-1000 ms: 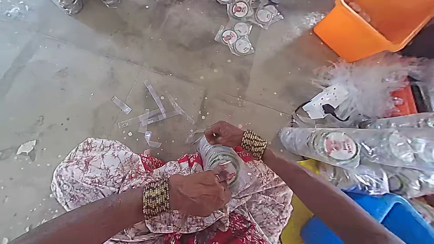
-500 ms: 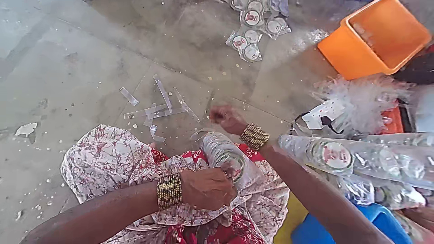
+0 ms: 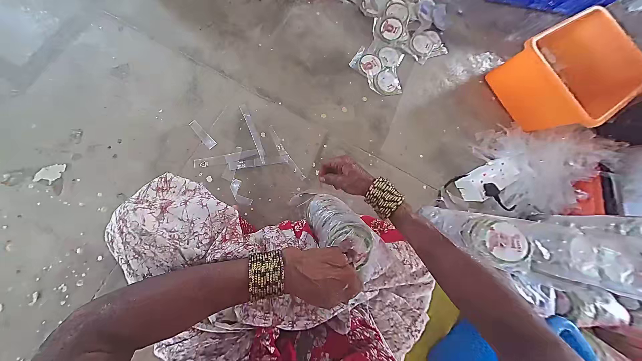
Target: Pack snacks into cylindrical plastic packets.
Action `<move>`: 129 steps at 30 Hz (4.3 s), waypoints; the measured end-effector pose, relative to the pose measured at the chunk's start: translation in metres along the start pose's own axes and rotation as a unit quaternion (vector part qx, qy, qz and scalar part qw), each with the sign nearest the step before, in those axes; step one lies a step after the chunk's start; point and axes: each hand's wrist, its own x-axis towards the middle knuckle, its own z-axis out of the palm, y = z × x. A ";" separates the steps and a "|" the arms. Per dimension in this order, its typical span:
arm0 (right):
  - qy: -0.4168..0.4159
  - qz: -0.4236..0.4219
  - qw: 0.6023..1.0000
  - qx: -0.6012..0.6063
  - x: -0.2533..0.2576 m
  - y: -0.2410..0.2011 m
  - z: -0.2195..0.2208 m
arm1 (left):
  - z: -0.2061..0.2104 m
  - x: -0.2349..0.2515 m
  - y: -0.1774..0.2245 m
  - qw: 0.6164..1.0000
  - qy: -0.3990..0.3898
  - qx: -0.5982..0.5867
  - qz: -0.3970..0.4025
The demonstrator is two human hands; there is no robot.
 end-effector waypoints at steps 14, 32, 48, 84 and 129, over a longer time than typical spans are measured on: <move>-0.168 0.026 0.980 -0.105 0.026 -0.002 0.017 | 0.004 -0.002 -0.001 0.999 0.041 -0.018 0.012; -0.049 0.076 0.989 -0.118 0.030 0.007 0.026 | 0.005 -0.004 0.000 0.995 0.069 -0.072 0.003; 0.035 0.079 0.995 -0.058 0.019 0.007 0.015 | 0.014 -0.005 0.002 0.992 0.119 -0.028 0.013; 0.264 0.081 0.958 0.072 -0.129 -0.011 0.023 | -0.028 0.006 -0.005 0.995 0.000 -0.069 -0.076; 0.439 0.128 0.882 0.116 -0.145 -0.008 0.069 | -0.011 0.012 -0.027 0.921 0.251 -0.158 -0.252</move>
